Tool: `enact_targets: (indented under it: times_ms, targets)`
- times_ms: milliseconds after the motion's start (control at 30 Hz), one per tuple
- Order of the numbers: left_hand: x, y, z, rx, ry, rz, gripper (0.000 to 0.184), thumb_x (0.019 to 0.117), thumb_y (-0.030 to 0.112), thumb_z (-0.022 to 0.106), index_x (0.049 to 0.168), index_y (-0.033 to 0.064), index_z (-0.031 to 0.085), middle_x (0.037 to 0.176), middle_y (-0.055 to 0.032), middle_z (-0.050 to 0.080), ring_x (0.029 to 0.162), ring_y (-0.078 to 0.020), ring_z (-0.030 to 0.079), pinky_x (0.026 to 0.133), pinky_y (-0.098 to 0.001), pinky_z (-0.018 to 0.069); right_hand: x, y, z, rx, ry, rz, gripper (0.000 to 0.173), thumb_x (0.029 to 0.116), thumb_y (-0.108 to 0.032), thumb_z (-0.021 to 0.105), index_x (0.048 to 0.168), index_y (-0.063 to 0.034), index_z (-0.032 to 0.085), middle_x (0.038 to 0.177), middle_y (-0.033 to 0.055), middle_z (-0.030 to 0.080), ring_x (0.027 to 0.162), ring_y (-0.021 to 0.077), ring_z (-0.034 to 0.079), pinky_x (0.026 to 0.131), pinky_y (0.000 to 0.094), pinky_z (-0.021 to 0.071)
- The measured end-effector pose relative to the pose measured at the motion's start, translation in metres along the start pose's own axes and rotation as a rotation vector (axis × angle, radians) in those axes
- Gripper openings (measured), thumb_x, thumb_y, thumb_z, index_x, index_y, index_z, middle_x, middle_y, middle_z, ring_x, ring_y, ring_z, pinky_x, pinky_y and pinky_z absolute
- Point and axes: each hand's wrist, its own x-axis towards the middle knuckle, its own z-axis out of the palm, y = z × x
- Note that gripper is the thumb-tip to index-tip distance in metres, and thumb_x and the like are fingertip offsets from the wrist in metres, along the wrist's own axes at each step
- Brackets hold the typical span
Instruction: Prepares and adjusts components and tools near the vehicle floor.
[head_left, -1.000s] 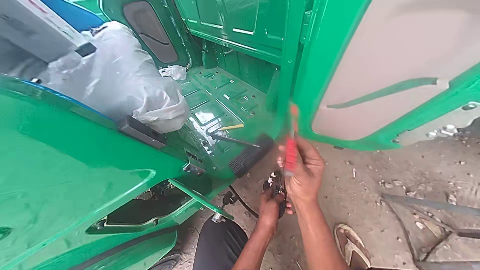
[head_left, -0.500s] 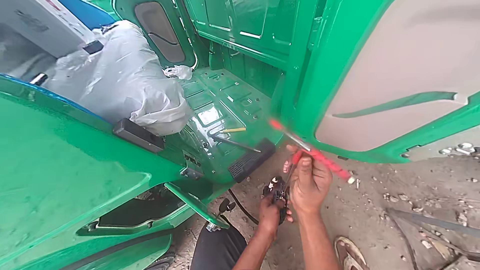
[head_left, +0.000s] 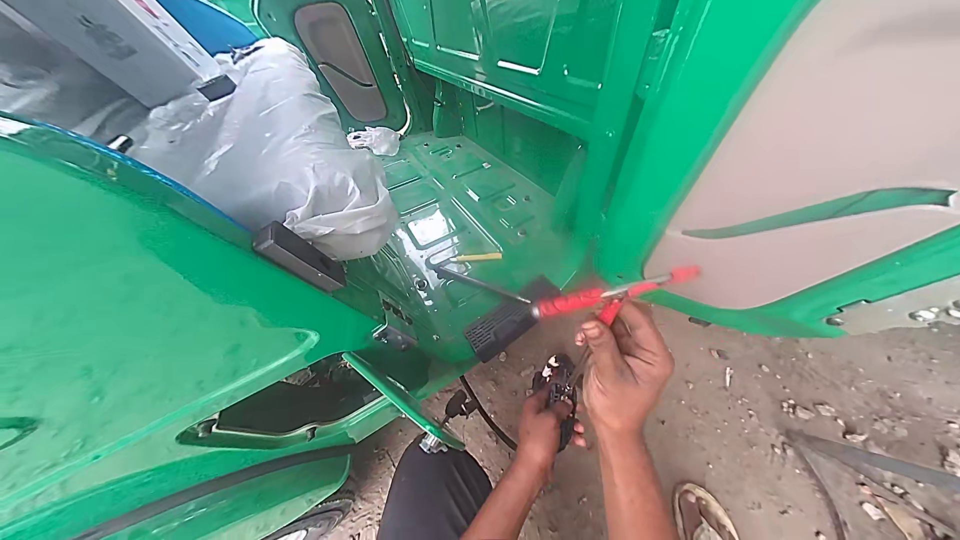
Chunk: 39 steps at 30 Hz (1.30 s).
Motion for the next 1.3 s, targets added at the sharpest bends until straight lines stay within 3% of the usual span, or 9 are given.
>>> enact_targets:
  times_ms: [167, 267, 367, 533, 733, 833, 933, 1033, 1300]
  targets:
    - [-0.001, 0.002, 0.001, 0.001, 0.001, 0.010, 0.023, 0.1044, 0.006, 0.050, 0.121, -0.0058, 0.061, 0.094, -0.0164, 0.071, 0.061, -0.0196, 0.068, 0.055, -0.0334, 0.0604, 0.002, -0.004, 0.003, 0.025, -0.058, -0.038, 0.024, 0.1068, -0.013, 0.055, 0.121, 0.0043, 0.065, 0.101, 0.0121, 0.073, 0.074, 0.0162, 0.069, 0.064, 0.0300, 0.0608]
    - [-0.001, 0.002, 0.000, 0.000, 0.004, 0.010, 0.023, 0.1048, 0.006, 0.049, 0.121, -0.0060, 0.061, 0.095, -0.0168, 0.072, 0.062, -0.0198, 0.068, 0.056, -0.0335, 0.0606, 0.000, -0.003, 0.002, 0.001, -0.052, -0.027, 0.030, 0.0997, -0.016, 0.068, 0.124, 0.0009, 0.066, 0.112, 0.0111, 0.069, 0.081, 0.0153, 0.069, 0.070, 0.0301, 0.0625]
    - [-0.002, 0.002, 0.000, 0.006, 0.005, 0.003, 0.023, 0.1054, 0.007, 0.049, 0.122, -0.0058, 0.060, 0.095, -0.0166, 0.072, 0.061, -0.0192, 0.068, 0.056, -0.0323, 0.0603, -0.002, -0.004, 0.002, 0.006, -0.017, 0.003, 0.031, 0.0894, -0.006, 0.078, 0.119, 0.0008, 0.072, 0.106, 0.0103, 0.067, 0.078, 0.0153, 0.068, 0.069, 0.0303, 0.0634]
    - [-0.002, 0.002, -0.004, -0.002, 0.013, 0.004, 0.022, 0.1052, 0.007, 0.050, 0.120, -0.0058, 0.060, 0.095, -0.0174, 0.072, 0.062, -0.0204, 0.069, 0.056, -0.0336, 0.0607, -0.001, -0.004, 0.006, 0.000, -0.074, -0.035, 0.025, 0.1066, -0.012, 0.054, 0.121, 0.0055, 0.066, 0.100, 0.0112, 0.072, 0.077, 0.0163, 0.069, 0.068, 0.0317, 0.0624]
    - [-0.003, 0.001, -0.009, 0.004, 0.028, 0.008, 0.022, 0.1049, 0.008, 0.050, 0.117, -0.0064, 0.062, 0.096, -0.0187, 0.073, 0.062, -0.0215, 0.069, 0.056, -0.0343, 0.0606, -0.004, -0.002, 0.006, 0.014, -0.121, -0.004, 0.041, 0.0910, -0.010, 0.077, 0.128, 0.0038, 0.063, 0.110, 0.0100, 0.071, 0.085, 0.0142, 0.070, 0.077, 0.0303, 0.0629]
    - [-0.005, 0.002, -0.011, -0.007, 0.024, 0.011, 0.023, 0.1048, 0.008, 0.050, 0.119, -0.0064, 0.062, 0.096, -0.0189, 0.072, 0.062, -0.0216, 0.069, 0.055, -0.0343, 0.0603, -0.007, 0.000, 0.007, -0.002, -0.141, 0.024, 0.038, 0.0964, -0.007, 0.070, 0.131, 0.0078, 0.062, 0.109, 0.0127, 0.071, 0.081, 0.0150, 0.069, 0.071, 0.0295, 0.0623]
    - [-0.006, 0.003, -0.014, -0.013, 0.029, 0.015, 0.023, 0.1047, 0.008, 0.051, 0.119, -0.0061, 0.062, 0.097, -0.0190, 0.072, 0.062, -0.0218, 0.068, 0.055, -0.0342, 0.0603, -0.007, 0.001, 0.011, -0.028, -0.157, 0.025, 0.027, 0.1037, -0.009, 0.059, 0.123, 0.0083, 0.064, 0.098, 0.0105, 0.071, 0.067, 0.0118, 0.063, 0.057, 0.0256, 0.0565]
    - [-0.007, 0.001, -0.020, -0.021, 0.015, 0.024, 0.024, 0.1043, 0.008, 0.051, 0.122, -0.0056, 0.061, 0.098, -0.0195, 0.072, 0.061, -0.0217, 0.068, 0.054, -0.0338, 0.0593, -0.005, 0.001, 0.017, 0.036, -0.149, 0.022, 0.026, 0.1073, -0.011, 0.052, 0.119, 0.0061, 0.067, 0.088, 0.0074, 0.068, 0.062, 0.0088, 0.057, 0.055, 0.0238, 0.0508]
    - [-0.010, 0.000, -0.035, -0.053, 0.024, 0.038, 0.025, 0.1043, 0.007, 0.050, 0.123, -0.0080, 0.058, 0.098, -0.0221, 0.071, 0.059, -0.0221, 0.067, 0.052, -0.0328, 0.0584, 0.015, -0.004, 0.036, 0.187, -0.109, 0.007, 0.024, 0.1071, -0.020, 0.055, 0.118, -0.0034, 0.070, 0.084, 0.0068, 0.063, 0.058, 0.0102, 0.053, 0.050, 0.0244, 0.0476]
